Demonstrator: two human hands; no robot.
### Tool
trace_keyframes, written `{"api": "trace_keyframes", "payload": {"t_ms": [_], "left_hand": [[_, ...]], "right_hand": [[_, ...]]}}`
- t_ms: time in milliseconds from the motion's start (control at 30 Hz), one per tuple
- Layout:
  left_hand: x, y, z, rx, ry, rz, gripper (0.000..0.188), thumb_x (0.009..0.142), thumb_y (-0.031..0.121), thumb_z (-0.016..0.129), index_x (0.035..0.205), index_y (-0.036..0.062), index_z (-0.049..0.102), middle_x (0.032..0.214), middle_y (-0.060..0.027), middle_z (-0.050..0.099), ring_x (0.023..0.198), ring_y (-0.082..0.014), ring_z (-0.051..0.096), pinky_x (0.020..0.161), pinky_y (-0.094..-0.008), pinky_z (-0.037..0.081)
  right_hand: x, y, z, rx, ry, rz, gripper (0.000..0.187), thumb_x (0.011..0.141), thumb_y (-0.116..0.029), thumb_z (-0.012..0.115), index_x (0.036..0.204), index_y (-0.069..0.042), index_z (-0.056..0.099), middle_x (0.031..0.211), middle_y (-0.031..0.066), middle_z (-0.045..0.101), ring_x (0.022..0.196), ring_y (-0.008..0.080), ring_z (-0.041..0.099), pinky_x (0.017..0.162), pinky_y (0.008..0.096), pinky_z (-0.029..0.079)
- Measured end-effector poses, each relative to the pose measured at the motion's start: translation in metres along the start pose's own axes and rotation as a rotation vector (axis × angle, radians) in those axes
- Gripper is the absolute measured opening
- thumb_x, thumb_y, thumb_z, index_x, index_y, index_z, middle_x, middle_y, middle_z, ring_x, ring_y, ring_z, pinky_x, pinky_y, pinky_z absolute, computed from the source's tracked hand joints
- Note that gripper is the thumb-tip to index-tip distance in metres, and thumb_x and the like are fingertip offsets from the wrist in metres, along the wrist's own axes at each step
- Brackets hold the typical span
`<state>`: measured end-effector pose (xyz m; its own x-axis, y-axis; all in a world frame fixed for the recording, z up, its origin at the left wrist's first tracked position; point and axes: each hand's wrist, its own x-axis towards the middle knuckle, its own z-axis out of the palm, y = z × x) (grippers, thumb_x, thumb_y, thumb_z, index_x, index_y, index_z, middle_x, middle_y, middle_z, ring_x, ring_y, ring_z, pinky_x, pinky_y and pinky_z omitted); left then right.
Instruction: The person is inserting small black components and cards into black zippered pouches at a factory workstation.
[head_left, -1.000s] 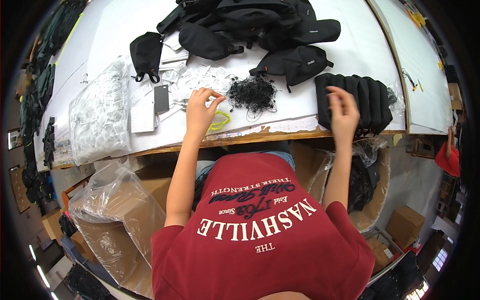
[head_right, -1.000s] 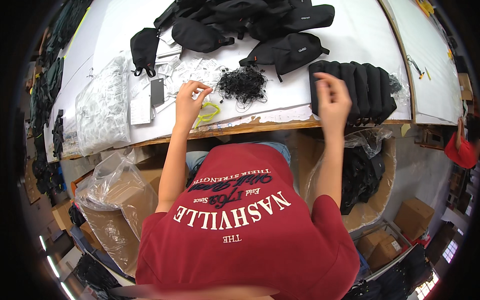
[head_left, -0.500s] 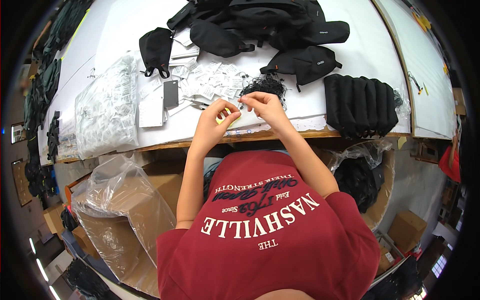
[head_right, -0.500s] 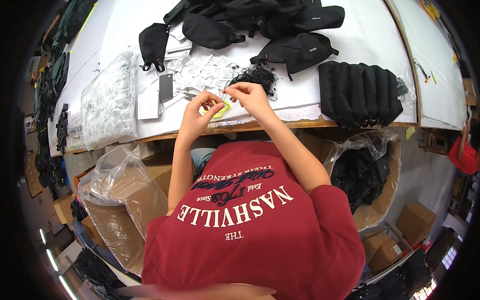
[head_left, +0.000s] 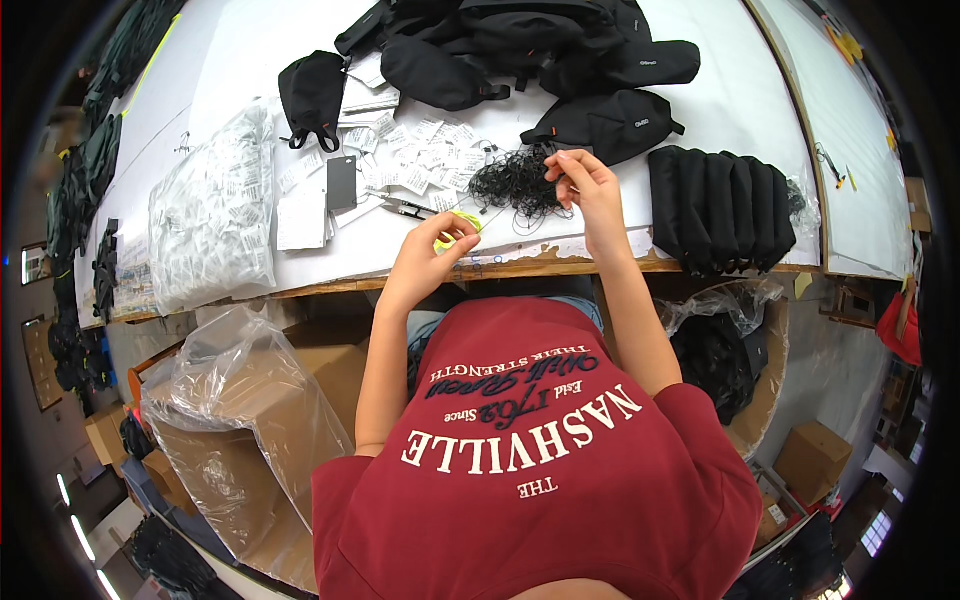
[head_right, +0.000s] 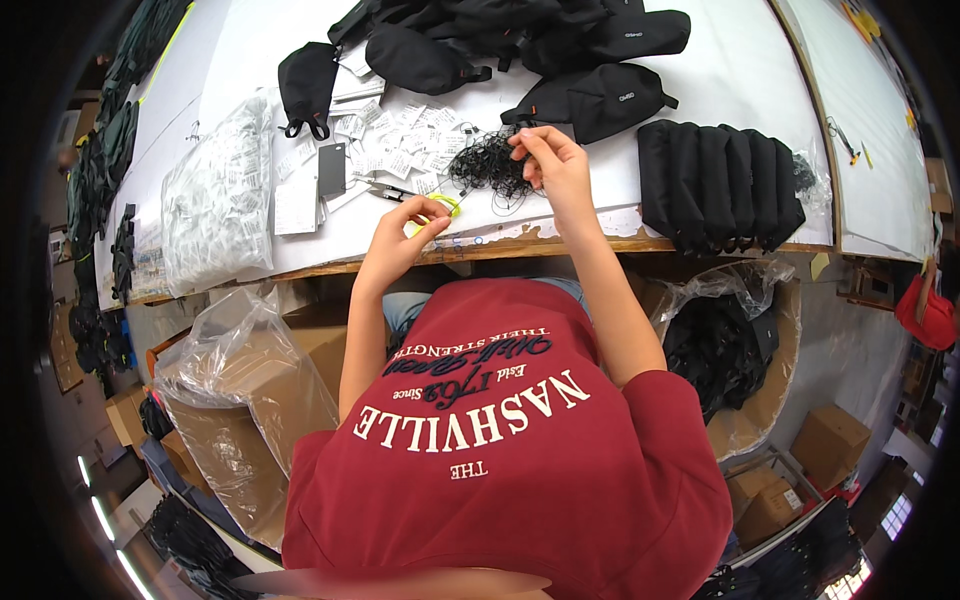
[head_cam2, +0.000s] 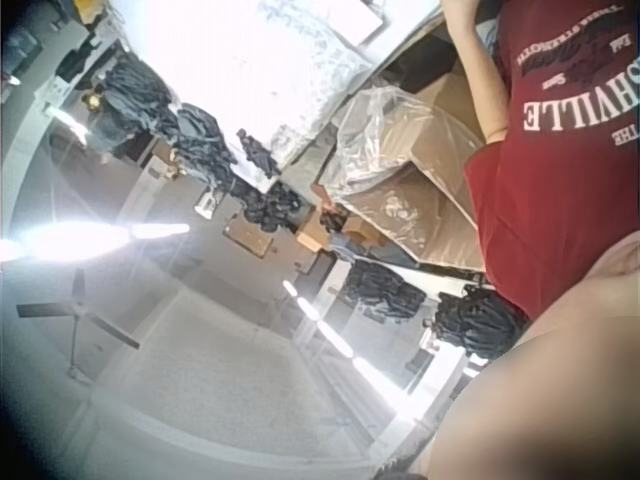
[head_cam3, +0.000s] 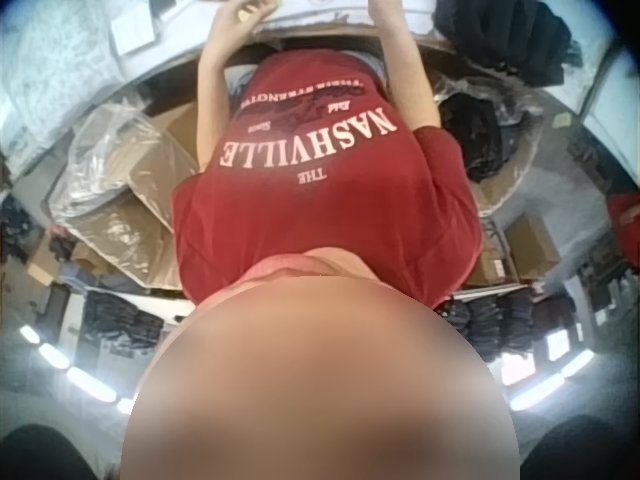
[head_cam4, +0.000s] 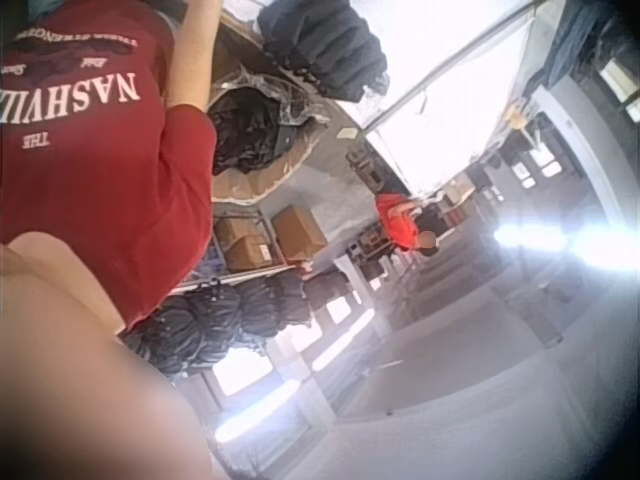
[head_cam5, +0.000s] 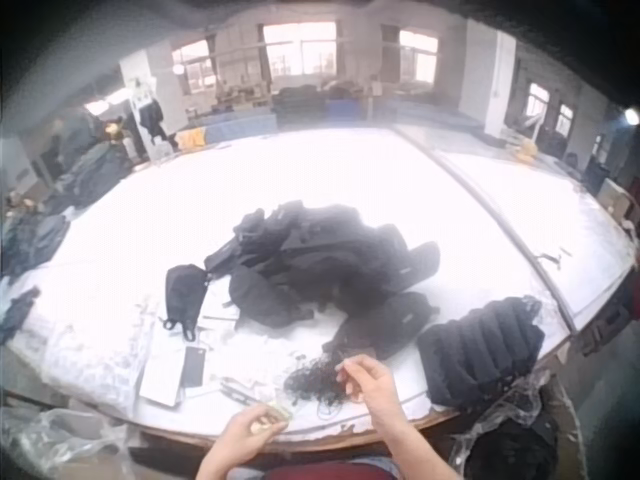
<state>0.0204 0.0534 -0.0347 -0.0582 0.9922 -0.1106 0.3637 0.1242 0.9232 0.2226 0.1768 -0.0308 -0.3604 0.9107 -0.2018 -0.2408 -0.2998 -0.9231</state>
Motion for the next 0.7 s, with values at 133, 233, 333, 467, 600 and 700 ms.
{"api": "trace_keyframes", "payload": {"t_ms": [133, 233, 333, 467, 600, 700], "left_hand": [[-0.004, 0.0, -0.001, -0.042, 0.003, -0.062, 0.017, 0.083, 0.015, 0.066, 0.088, 0.0001, 0.06, 0.081, -0.0065, 0.062, 0.075, -0.0155, 0.055, 0.073, -0.0283, 0.045], [-0.008, 0.006, -0.002, 0.009, 0.035, -0.048, 0.016, 0.084, 0.015, 0.065, 0.087, 0.0005, 0.06, 0.081, -0.0071, 0.061, 0.076, -0.0179, 0.055, 0.073, -0.0295, 0.045], [-0.011, 0.02, 0.0, 0.125, -0.079, 0.094, 0.014, 0.084, 0.014, 0.064, 0.085, 0.0007, 0.059, 0.08, -0.0082, 0.06, 0.079, -0.0212, 0.056, 0.073, -0.031, 0.045], [-0.006, 0.039, 0.01, 0.124, -0.093, 0.179, 0.012, 0.083, 0.012, 0.064, 0.085, 0.0013, 0.058, 0.079, -0.0093, 0.059, 0.08, -0.0252, 0.056, 0.072, -0.0345, 0.045], [-0.005, 0.04, 0.004, 0.219, -0.011, 0.182, 0.011, 0.082, 0.01, 0.063, 0.087, 0.0016, 0.058, 0.079, -0.0095, 0.059, 0.078, -0.0261, 0.056, 0.07, -0.0349, 0.045], [-0.009, 0.034, -0.001, 0.149, 0.012, 0.124, 0.012, 0.083, 0.011, 0.064, 0.087, 0.0014, 0.057, 0.08, -0.0093, 0.059, 0.078, -0.0251, 0.056, 0.073, -0.0342, 0.045]], "right_hand": [[-0.002, 0.014, -0.03, -0.101, 0.13, 0.011, 0.018, 0.09, -0.022, 0.06, 0.085, -0.005, 0.066, 0.07, -0.001, 0.061, 0.056, 0.0012, 0.047, 0.049, 0.0167, 0.034], [-0.015, 0.021, -0.046, -0.965, 0.073, -0.046, 0.018, 0.083, -0.021, 0.063, 0.088, -0.004, 0.063, 0.074, 0.0059, 0.063, 0.062, 0.0187, 0.058, 0.059, 0.0293, 0.044], [-0.039, 0.013, -0.022, -1.04, 0.05, -0.323, 0.018, 0.084, -0.019, 0.063, 0.094, -0.004, 0.061, 0.078, 0.0031, 0.062, 0.056, 0.0062, 0.048, 0.053, 0.0246, 0.038], [-0.055, 0.004, 0.023, -0.241, -0.371, 0.228, 0.018, 0.092, -0.018, 0.057, 0.104, -0.005, 0.057, 0.079, -0.0017, 0.059, 0.062, 0.0036, 0.046, 0.054, 0.0203, 0.036], [-0.048, 0.016, 0.029, -0.223, -0.394, 0.209, 0.02, 0.09, -0.021, 0.059, 0.098, -0.002, 0.056, 0.076, 0.0017, 0.059, 0.058, 0.0052, 0.047, 0.053, 0.0218, 0.038], [-0.045, 0.014, 0.026, -0.547, -0.475, 0.077, 0.019, 0.089, -0.02, 0.061, 0.089, -0.002, 0.057, 0.063, -0.0018, 0.049, 0.056, 0.0045, 0.038, 0.05, 0.0231, 0.031]]}}
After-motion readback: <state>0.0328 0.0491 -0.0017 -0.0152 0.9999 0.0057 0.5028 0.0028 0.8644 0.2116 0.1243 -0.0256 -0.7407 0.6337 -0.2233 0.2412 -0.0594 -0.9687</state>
